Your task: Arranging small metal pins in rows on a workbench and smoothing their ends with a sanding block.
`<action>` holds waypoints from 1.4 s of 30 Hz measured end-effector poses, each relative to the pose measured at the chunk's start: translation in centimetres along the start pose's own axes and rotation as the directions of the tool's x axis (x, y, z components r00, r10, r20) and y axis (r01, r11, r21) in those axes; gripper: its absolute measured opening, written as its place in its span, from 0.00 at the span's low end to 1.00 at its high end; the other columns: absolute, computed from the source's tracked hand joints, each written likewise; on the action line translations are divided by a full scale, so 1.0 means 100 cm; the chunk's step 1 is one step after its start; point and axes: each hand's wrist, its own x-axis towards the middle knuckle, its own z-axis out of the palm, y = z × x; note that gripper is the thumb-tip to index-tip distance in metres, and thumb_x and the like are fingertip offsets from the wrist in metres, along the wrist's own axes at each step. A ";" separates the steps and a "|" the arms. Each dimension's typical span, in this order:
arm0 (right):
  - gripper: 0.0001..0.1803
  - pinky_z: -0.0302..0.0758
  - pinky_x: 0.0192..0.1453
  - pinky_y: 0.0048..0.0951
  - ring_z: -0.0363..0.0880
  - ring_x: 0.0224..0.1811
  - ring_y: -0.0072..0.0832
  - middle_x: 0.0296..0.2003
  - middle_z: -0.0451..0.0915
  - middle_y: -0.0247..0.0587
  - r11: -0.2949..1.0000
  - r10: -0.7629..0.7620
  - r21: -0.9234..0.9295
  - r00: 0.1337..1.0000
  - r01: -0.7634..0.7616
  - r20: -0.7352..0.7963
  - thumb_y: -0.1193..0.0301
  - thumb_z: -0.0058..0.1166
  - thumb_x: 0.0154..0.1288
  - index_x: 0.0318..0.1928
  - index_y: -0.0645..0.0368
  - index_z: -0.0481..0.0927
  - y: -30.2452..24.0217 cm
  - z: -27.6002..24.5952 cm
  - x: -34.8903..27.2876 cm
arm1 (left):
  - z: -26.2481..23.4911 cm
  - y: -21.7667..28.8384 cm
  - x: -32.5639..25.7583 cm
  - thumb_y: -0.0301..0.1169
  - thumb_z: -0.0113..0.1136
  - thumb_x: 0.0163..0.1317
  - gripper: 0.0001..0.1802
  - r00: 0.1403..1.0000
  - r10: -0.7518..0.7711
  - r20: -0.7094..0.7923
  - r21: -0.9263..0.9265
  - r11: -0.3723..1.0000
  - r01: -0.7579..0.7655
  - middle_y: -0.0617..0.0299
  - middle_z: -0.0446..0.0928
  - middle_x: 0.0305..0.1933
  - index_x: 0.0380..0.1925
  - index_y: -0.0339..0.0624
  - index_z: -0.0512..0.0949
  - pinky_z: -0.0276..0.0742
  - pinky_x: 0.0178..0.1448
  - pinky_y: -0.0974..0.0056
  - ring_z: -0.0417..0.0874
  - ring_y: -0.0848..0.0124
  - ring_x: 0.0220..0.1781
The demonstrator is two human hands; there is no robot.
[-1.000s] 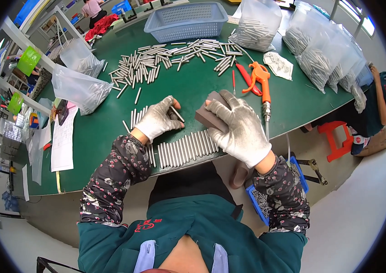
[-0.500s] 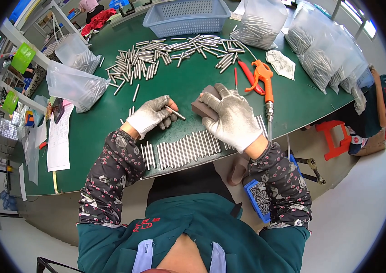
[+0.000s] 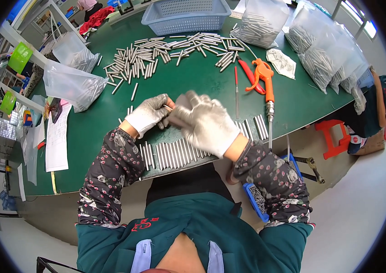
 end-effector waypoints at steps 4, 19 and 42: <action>0.13 0.74 0.45 0.43 0.77 0.40 0.45 0.40 0.73 0.54 0.926 0.286 -0.258 0.958 -0.274 0.008 0.65 0.54 0.58 0.43 0.53 0.80 0.012 -0.010 0.006 | 0.001 0.000 -0.002 0.24 0.44 0.70 0.05 0.999 -0.014 0.050 -0.029 0.999 0.016 0.64 0.74 0.27 0.40 0.38 0.71 0.71 0.25 0.75 0.73 0.79 0.23; 0.10 0.74 0.41 0.46 0.77 0.41 0.46 0.40 0.75 0.51 0.991 0.128 -0.048 0.991 -0.126 0.026 0.67 0.52 0.56 0.39 0.51 0.80 0.002 -0.005 -0.003 | 0.000 0.004 0.003 0.23 0.43 0.68 0.06 0.999 -0.035 0.039 -0.040 0.999 0.037 0.64 0.73 0.27 0.39 0.38 0.71 0.70 0.23 0.74 0.72 0.78 0.21; 0.14 0.75 0.46 0.46 0.77 0.43 0.47 0.43 0.74 0.54 0.961 0.219 -0.195 0.969 -0.194 0.114 0.67 0.55 0.54 0.42 0.52 0.81 0.016 -0.009 0.003 | -0.004 -0.004 0.000 0.21 0.45 0.68 0.04 0.997 -0.001 0.083 -0.060 0.998 0.006 0.63 0.74 0.29 0.38 0.38 0.71 0.73 0.28 0.74 0.75 0.78 0.25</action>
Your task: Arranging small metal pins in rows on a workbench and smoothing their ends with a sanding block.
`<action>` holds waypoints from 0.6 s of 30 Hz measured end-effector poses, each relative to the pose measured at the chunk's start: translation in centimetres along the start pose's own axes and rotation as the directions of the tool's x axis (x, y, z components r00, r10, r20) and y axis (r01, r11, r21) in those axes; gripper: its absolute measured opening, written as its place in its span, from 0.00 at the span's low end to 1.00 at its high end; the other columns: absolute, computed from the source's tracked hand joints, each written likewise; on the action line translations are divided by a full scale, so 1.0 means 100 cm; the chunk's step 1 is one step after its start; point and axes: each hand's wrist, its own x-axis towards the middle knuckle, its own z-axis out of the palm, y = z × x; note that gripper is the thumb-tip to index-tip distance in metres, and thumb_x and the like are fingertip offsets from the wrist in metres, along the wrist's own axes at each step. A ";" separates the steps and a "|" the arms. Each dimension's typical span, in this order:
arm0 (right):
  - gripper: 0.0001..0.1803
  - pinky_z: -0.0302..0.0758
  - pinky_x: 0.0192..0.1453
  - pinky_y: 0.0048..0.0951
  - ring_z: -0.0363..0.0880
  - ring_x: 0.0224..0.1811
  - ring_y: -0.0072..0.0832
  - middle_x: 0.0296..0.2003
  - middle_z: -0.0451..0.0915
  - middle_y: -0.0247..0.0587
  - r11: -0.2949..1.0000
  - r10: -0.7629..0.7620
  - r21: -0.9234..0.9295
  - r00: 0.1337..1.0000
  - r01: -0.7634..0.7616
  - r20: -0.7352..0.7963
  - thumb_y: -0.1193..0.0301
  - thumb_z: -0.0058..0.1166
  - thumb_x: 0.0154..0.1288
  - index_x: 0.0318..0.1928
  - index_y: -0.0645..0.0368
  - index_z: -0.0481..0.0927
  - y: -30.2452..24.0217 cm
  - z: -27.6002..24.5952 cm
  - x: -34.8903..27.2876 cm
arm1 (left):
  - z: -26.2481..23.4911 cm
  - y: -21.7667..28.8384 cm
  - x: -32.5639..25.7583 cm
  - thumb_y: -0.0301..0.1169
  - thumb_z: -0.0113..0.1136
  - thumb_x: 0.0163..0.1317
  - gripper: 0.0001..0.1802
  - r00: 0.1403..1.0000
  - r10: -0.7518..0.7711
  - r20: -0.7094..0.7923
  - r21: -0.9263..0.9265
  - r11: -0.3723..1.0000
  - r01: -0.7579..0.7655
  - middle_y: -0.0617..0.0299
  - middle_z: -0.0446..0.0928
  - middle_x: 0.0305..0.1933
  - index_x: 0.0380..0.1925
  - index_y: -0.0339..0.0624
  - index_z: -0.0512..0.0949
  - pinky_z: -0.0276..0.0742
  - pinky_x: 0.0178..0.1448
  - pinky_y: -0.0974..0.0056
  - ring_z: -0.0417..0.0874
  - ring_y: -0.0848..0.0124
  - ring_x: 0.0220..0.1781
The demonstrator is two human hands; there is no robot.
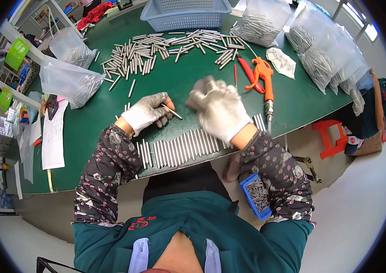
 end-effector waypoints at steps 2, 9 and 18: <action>0.14 0.75 0.45 0.46 0.77 0.44 0.47 0.43 0.74 0.54 0.992 -0.011 0.124 1.000 0.008 0.020 0.66 0.55 0.54 0.42 0.52 0.81 0.000 -0.009 -0.003 | 0.001 -0.001 0.000 0.22 0.46 0.68 0.04 1.000 0.001 0.011 0.020 1.000 -0.001 0.63 0.75 0.29 0.38 0.37 0.71 0.73 0.28 0.75 0.75 0.79 0.25; 0.12 0.74 0.44 0.46 0.77 0.42 0.47 0.42 0.74 0.54 0.981 -0.102 0.163 0.994 0.106 -0.034 0.67 0.53 0.56 0.42 0.49 0.81 -0.001 -0.009 -0.003 | 0.000 0.002 -0.001 0.19 0.46 0.67 0.05 1.000 0.025 0.003 0.049 0.998 -0.025 0.63 0.75 0.29 0.39 0.37 0.72 0.73 0.29 0.74 0.75 0.78 0.26; 0.10 0.73 0.42 0.44 0.76 0.41 0.45 0.41 0.75 0.50 0.944 -0.222 0.220 0.966 0.247 -0.132 0.67 0.52 0.59 0.41 0.52 0.81 -0.009 0.009 -0.010 | 0.000 0.000 -0.004 0.16 0.45 0.65 0.07 0.999 0.027 0.029 0.042 0.999 -0.028 0.63 0.75 0.29 0.38 0.36 0.72 0.73 0.29 0.75 0.75 0.78 0.26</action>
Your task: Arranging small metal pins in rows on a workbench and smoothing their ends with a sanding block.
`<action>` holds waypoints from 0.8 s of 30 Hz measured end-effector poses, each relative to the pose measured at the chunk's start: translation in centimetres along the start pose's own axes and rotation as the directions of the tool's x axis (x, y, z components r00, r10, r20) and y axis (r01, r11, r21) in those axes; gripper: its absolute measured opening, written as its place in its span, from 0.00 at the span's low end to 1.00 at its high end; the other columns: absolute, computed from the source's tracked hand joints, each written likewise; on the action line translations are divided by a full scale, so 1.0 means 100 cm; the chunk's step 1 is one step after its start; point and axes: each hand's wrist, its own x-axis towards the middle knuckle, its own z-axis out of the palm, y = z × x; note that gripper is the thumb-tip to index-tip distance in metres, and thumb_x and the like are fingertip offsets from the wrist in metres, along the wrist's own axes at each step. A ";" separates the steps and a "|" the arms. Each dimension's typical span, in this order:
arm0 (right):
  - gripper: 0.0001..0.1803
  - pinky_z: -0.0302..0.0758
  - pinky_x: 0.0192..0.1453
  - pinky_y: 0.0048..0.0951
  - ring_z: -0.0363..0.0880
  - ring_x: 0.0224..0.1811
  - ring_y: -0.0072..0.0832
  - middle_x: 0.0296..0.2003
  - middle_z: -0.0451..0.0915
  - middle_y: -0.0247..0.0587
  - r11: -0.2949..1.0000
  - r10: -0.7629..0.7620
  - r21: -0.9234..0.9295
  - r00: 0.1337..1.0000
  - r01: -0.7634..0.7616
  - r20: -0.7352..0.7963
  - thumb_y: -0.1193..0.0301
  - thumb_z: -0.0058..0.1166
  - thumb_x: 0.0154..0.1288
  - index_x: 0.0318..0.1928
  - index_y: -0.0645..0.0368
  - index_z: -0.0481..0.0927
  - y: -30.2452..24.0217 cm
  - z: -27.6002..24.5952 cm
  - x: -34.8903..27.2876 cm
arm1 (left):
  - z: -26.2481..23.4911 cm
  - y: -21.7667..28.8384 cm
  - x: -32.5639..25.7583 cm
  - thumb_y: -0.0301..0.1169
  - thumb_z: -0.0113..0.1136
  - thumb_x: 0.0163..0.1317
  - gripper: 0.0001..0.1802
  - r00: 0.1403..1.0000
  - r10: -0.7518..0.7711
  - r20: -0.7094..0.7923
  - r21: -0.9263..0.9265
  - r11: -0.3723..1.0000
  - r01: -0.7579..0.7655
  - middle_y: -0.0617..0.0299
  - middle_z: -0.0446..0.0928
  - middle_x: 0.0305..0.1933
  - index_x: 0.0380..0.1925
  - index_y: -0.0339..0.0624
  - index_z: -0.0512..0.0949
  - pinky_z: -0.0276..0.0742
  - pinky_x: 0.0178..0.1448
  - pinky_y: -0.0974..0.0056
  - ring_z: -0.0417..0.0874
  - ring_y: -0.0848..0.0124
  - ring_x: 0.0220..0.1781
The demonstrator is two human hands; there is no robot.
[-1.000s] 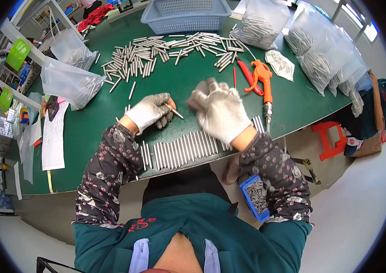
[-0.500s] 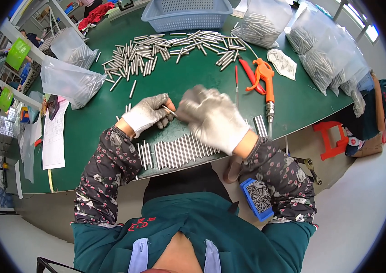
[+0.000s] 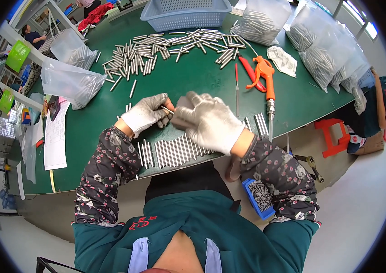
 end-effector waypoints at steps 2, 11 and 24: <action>0.11 0.73 0.43 0.45 0.77 0.42 0.45 0.41 0.75 0.50 0.948 0.227 -0.246 0.971 -0.202 0.078 0.67 0.53 0.58 0.40 0.53 0.80 0.013 -0.013 0.010 | -0.004 -0.001 0.001 0.16 0.45 0.65 0.07 1.000 0.012 0.008 0.009 1.000 -0.012 0.63 0.74 0.29 0.38 0.36 0.72 0.73 0.30 0.75 0.75 0.78 0.26; 0.10 0.73 0.42 0.47 0.77 0.40 0.45 0.39 0.75 0.50 0.976 0.202 -0.090 0.978 -0.197 0.057 0.66 0.53 0.59 0.40 0.51 0.82 0.007 -0.020 0.011 | 0.000 -0.005 0.000 0.17 0.46 0.66 0.06 0.999 0.052 0.016 0.036 0.998 -0.052 0.62 0.74 0.30 0.38 0.35 0.72 0.74 0.31 0.74 0.76 0.77 0.27; 0.19 0.74 0.48 0.46 0.76 0.45 0.48 0.44 0.74 0.55 0.996 0.084 0.000 0.990 -0.084 0.115 0.66 0.55 0.54 0.48 0.53 0.79 -0.003 -0.006 0.008 | -0.003 0.005 0.009 0.23 0.50 0.65 0.05 0.998 -0.050 -0.032 -0.058 0.997 0.048 0.60 0.77 0.27 0.38 0.34 0.73 0.74 0.23 0.71 0.77 0.74 0.20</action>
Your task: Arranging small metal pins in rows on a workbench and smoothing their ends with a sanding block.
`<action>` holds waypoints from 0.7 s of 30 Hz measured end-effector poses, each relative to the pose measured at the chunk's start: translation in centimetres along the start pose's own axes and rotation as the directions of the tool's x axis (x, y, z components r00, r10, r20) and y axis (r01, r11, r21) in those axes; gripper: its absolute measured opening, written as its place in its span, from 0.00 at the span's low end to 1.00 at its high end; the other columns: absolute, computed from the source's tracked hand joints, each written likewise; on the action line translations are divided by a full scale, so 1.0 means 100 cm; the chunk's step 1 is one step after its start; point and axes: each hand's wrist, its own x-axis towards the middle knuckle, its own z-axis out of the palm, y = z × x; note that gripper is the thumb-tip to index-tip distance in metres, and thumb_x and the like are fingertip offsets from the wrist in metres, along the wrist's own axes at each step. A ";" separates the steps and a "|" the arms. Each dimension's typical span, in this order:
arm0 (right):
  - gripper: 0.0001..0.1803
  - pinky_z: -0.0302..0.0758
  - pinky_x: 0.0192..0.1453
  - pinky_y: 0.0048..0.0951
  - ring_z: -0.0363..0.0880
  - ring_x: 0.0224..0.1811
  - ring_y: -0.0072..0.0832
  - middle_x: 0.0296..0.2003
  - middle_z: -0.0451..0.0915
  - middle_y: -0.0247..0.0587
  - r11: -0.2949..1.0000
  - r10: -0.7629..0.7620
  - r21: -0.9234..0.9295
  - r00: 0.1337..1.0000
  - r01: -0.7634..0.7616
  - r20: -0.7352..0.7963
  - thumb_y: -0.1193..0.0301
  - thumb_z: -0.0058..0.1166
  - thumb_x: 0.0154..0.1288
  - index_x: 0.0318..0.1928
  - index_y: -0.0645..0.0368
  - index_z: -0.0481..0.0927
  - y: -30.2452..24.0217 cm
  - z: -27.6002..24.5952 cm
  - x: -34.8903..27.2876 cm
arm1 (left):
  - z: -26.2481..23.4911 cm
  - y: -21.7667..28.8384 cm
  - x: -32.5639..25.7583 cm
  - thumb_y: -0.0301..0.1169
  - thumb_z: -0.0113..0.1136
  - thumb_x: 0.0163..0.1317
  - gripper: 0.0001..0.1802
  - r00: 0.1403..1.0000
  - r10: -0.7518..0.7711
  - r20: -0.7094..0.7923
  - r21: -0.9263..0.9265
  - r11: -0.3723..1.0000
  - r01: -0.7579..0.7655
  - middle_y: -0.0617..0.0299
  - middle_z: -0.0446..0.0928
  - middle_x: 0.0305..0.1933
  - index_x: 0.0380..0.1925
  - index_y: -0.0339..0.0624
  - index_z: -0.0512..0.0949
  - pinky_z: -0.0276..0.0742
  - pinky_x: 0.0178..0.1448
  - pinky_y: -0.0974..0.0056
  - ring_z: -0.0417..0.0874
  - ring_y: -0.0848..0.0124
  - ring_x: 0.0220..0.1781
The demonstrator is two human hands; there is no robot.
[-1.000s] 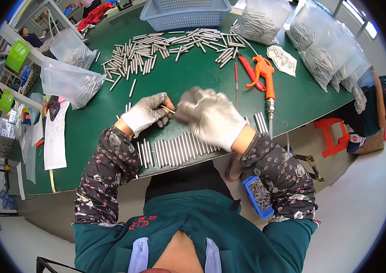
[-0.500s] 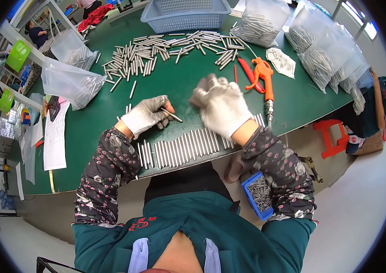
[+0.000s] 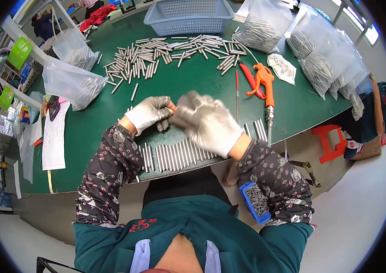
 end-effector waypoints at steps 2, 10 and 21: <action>0.18 0.74 0.49 0.47 0.76 0.47 0.49 0.43 0.75 0.55 0.904 0.321 -0.317 0.945 -0.287 0.057 0.65 0.55 0.55 0.47 0.54 0.80 0.012 -0.011 0.014 | -0.005 -0.001 0.003 0.24 0.49 0.66 0.05 0.998 -0.017 0.060 -0.037 0.999 0.020 0.60 0.77 0.26 0.38 0.34 0.72 0.74 0.22 0.71 0.78 0.74 0.20; 0.12 0.75 0.43 0.46 0.77 0.41 0.46 0.42 0.75 0.53 0.918 0.244 -0.308 0.968 -0.250 -0.061 0.68 0.52 0.56 0.41 0.51 0.80 0.022 -0.010 0.015 | -0.001 0.002 0.005 0.27 0.48 0.69 0.06 0.998 -0.050 0.028 0.021 0.999 0.049 0.62 0.76 0.25 0.39 0.36 0.73 0.72 0.20 0.73 0.76 0.76 0.17; 0.13 0.75 0.45 0.47 0.77 0.43 0.48 0.48 0.75 0.58 0.999 -0.023 -0.038 0.999 0.022 -0.036 0.66 0.53 0.57 0.43 0.53 0.80 0.001 0.001 0.004 | 0.007 0.006 0.002 0.29 0.47 0.69 0.08 0.993 -0.077 -0.086 0.063 0.995 0.083 0.64 0.74 0.20 0.34 0.38 0.73 0.69 0.16 0.74 0.72 0.78 0.14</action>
